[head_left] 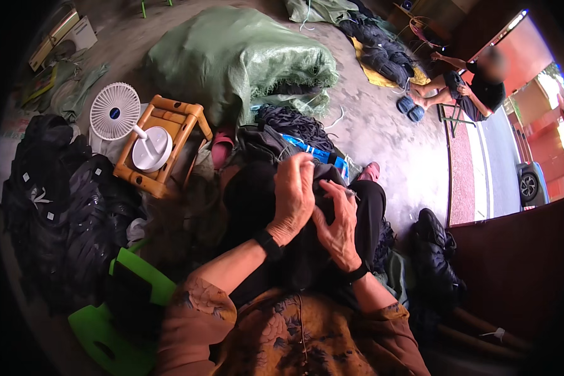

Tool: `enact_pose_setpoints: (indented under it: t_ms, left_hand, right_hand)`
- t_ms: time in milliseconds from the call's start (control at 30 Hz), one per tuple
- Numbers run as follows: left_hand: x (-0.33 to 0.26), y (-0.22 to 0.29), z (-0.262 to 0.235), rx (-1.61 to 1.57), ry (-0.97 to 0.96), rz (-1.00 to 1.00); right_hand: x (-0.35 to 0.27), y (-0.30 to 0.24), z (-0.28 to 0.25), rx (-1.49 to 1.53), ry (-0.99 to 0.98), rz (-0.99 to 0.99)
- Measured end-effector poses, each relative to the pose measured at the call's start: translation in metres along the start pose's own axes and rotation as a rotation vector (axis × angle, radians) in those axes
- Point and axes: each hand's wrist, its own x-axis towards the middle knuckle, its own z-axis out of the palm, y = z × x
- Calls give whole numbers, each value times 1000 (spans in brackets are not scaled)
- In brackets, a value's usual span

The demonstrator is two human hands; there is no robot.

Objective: Lacing and tying a large batch of black boots while seated on the floor.

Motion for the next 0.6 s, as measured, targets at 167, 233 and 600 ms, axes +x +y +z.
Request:
enact_pose_setpoints:
  t_ms: [167,233,600]
  left_hand:
    - [-15,11,-13,-489,-151,-646]
    - [-30,35,-8,-399,-195,-504]
    - [-20,5,-41,-588,-137,-582]
  right_hand:
    - [7,0,-5,-101,18,181]
    - [9,8,-5,-155,87,218]
    - [-23,51,-69,1102,200,625]
